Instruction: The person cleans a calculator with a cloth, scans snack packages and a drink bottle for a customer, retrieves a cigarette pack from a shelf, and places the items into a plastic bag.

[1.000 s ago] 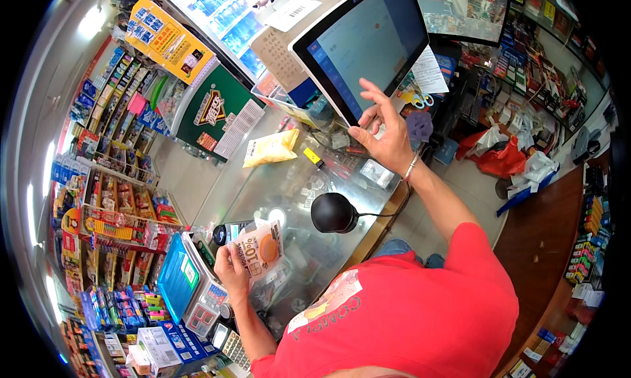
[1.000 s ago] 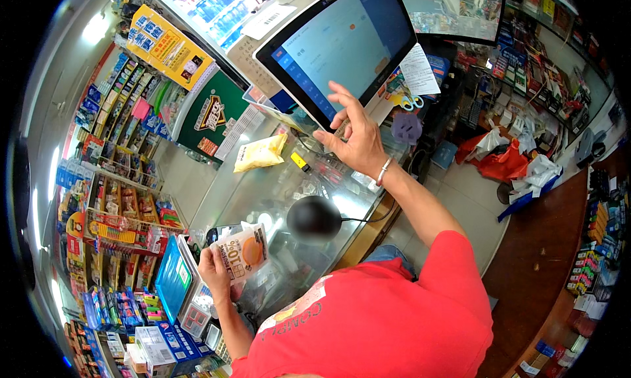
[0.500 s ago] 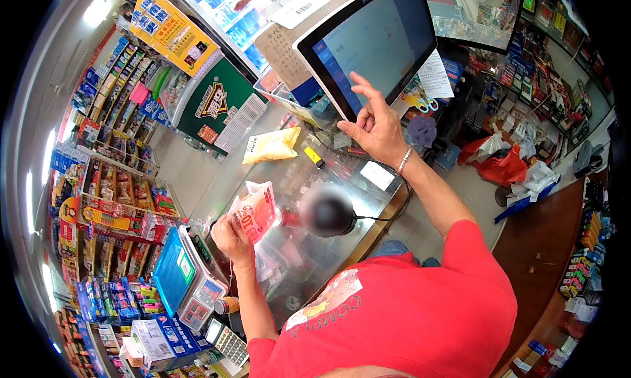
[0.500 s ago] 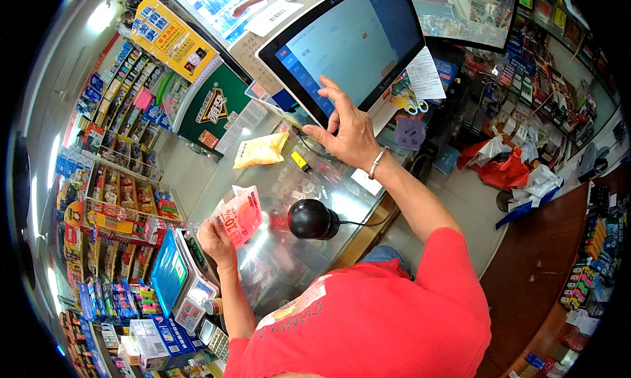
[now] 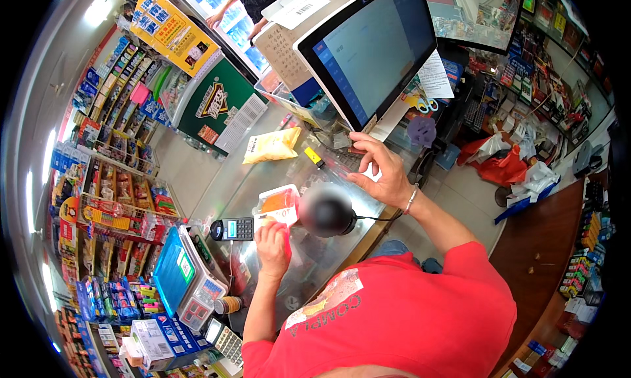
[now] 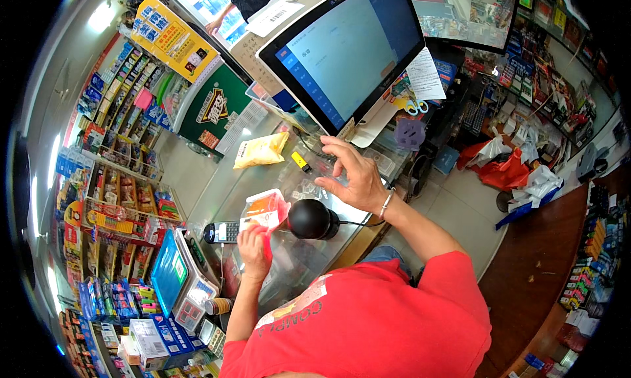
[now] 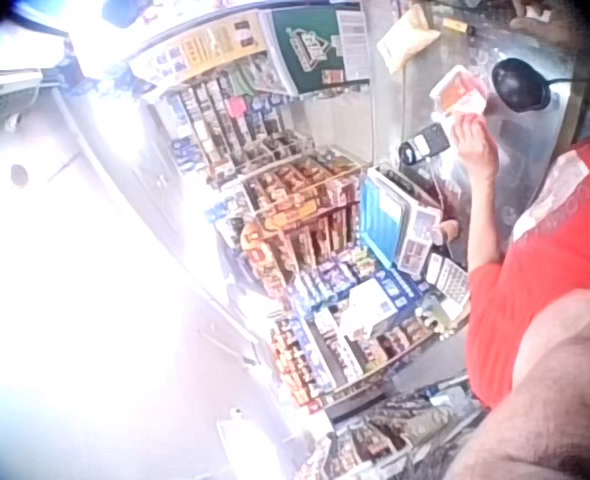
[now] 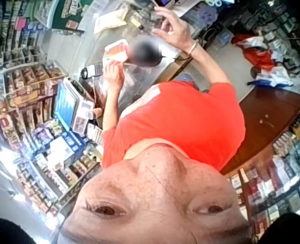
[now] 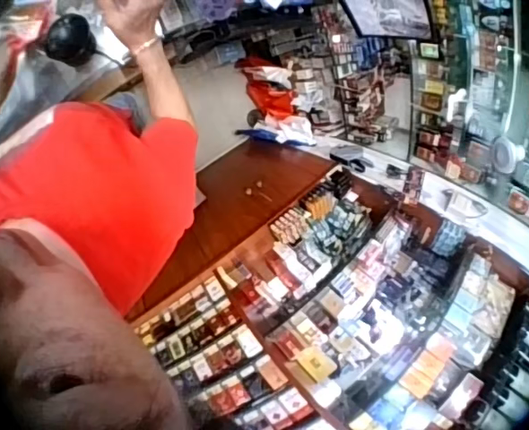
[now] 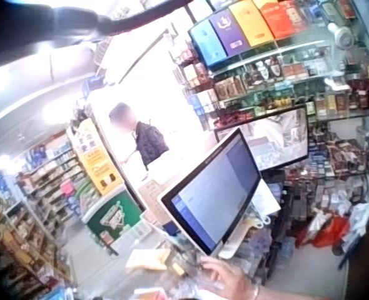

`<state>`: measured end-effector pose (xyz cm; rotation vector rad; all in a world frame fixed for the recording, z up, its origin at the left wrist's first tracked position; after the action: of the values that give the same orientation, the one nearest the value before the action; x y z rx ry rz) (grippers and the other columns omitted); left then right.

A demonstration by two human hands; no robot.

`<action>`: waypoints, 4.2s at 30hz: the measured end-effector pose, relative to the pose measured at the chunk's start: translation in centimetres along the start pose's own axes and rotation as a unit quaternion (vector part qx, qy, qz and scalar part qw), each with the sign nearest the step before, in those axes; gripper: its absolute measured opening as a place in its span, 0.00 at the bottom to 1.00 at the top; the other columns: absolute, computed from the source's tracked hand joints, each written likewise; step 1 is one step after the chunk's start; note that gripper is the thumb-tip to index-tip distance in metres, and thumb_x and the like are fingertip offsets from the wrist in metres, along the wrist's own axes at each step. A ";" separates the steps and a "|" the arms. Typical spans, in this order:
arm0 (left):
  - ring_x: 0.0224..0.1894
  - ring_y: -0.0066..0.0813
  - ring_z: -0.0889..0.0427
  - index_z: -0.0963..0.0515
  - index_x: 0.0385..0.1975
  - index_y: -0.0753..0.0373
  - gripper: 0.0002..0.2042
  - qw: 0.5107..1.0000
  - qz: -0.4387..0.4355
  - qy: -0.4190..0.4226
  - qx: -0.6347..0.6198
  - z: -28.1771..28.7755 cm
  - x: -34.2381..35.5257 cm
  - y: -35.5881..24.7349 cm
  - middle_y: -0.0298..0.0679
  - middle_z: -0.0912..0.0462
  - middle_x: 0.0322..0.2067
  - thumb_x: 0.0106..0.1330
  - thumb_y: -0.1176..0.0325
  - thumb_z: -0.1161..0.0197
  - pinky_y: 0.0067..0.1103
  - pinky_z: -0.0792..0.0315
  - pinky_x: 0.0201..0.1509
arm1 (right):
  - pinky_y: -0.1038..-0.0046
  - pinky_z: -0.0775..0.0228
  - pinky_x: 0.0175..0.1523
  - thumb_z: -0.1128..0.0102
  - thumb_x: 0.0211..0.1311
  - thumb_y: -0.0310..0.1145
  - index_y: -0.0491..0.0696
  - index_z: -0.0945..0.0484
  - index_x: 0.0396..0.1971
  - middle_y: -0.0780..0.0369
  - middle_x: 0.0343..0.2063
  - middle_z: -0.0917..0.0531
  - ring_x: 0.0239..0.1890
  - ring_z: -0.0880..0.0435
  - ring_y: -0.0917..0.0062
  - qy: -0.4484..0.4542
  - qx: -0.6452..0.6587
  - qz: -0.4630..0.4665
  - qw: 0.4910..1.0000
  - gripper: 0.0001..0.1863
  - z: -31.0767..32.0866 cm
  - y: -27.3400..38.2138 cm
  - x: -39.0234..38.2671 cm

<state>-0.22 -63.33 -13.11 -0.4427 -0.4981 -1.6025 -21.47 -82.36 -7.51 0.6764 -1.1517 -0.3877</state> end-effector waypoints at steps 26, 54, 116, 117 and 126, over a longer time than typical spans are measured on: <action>0.74 0.48 0.52 0.27 0.59 0.58 0.31 0.974 -0.046 0.177 0.134 -19.1 13.6 11.0 0.45 0.43 0.70 0.51 0.65 0.31 0.56 0.54 0.71 | 0.61 0.34 0.63 0.23 0.40 0.42 0.47 0.36 0.62 0.53 0.60 0.33 0.60 0.31 0.56 0.236 -0.069 -0.004 0.969 0.46 -11.9 0.9 -6.7; 0.49 0.41 0.19 0.25 0.48 0.72 0.13 0.540 0.415 -0.402 -0.612 5.6 -2.7 31.9 0.48 0.20 0.49 0.74 0.67 0.48 0.35 0.25 0.57 | 0.61 0.34 0.62 0.21 0.36 0.33 0.47 0.38 0.64 0.50 0.59 0.32 0.59 0.28 0.54 0.195 -0.033 -0.072 0.978 0.49 -12.1 0.0 -7.4; 0.53 0.46 0.21 0.27 0.51 0.67 0.21 0.522 0.429 -0.290 -0.678 6.1 -1.2 31.3 0.46 0.21 0.52 0.76 0.55 0.56 0.44 0.28 0.60 | 0.57 0.35 0.60 0.26 0.42 0.42 0.51 0.40 0.64 0.54 0.57 0.35 0.57 0.30 0.56 0.121 -0.114 -0.074 0.983 0.47 -8.1 -2.5 -8.3; 0.53 0.46 0.22 0.27 0.51 0.67 0.20 0.528 0.430 -0.296 -0.670 6.4 -0.9 31.2 0.47 0.21 0.52 0.76 0.55 0.56 0.44 0.28 0.59 | 0.57 0.35 0.60 0.27 0.42 0.42 0.51 0.40 0.64 0.54 0.57 0.35 0.57 0.30 0.56 0.121 -0.110 -0.071 0.984 0.47 -8.2 -2.4 -8.1; 0.52 0.47 0.22 0.27 0.41 0.64 0.14 0.586 0.417 -0.389 -0.575 8.0 0.9 30.6 0.47 0.22 0.48 0.75 0.59 0.52 0.47 0.26 0.57 | 0.57 0.36 0.61 0.27 0.42 0.42 0.50 0.41 0.64 0.54 0.58 0.35 0.58 0.30 0.55 0.115 -0.105 -0.072 0.985 0.47 -8.0 -2.6 -8.1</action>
<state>30.11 -61.67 -4.27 -2.0807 0.2603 -0.4736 -16.94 -77.11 -16.85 0.6037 -0.8324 -0.5314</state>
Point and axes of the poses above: each hand's wrist, its own x-axis towards the middle knuckle, its own z-axis out of the back of the hand, y = z × x, the point moved 10 cm from there along x, towards the middle knuckle
